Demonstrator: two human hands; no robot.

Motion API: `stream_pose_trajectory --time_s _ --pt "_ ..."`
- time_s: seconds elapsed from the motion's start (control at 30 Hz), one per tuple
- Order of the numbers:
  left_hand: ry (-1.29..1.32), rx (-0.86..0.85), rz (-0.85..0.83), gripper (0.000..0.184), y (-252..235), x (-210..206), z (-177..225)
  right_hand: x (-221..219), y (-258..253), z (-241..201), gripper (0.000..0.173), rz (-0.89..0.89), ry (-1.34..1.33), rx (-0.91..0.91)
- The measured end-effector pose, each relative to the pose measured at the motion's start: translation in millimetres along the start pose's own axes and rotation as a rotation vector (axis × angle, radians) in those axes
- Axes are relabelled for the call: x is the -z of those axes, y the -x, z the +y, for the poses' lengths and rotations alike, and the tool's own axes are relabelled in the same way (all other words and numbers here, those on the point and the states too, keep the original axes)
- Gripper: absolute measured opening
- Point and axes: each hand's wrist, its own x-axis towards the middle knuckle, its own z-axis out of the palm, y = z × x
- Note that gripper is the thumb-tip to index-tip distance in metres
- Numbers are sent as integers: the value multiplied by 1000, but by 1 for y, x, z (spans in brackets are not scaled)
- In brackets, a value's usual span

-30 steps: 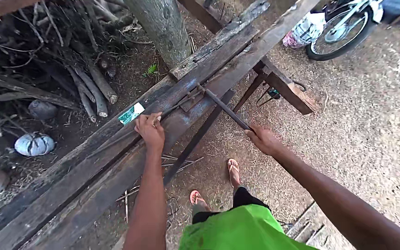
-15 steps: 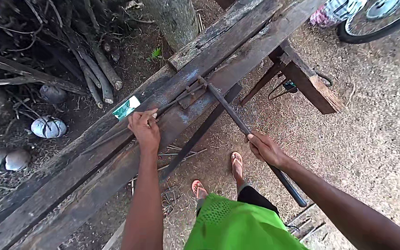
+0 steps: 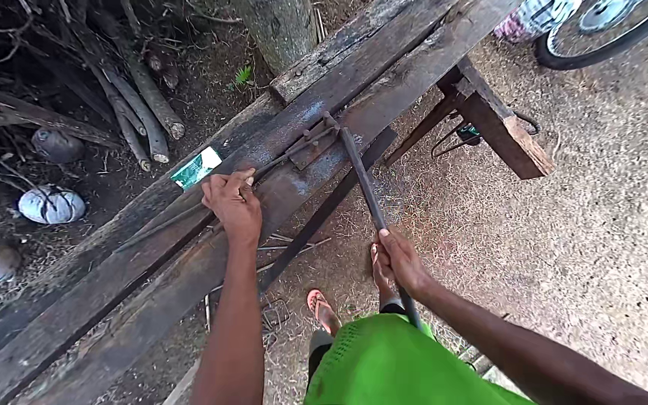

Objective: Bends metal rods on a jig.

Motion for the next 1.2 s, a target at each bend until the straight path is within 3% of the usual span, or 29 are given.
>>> stream_pose_trajectory --time_s 0.13,0.37,0.57,0.8,1.03,1.2 --pt "-8 -18 -3 27 -1 1 -1 -28 -3 10 40 63 -36 39" --pt "-5 -52 -20 26 -1 5 -2 25 9 17 45 23 229 35" --pt "-8 -54 -3 26 -2 0 -4 106 93 53 51 152 589 -7" --pt "-6 -57 -6 26 1 0 -2 121 169 86 49 349 574 -99" --pt "-98 -57 -128 25 -7 22 19 119 198 66 52 514 664 18" --pt "-276 -98 -99 26 -18 79 80 146 154 21 49 487 584 125"
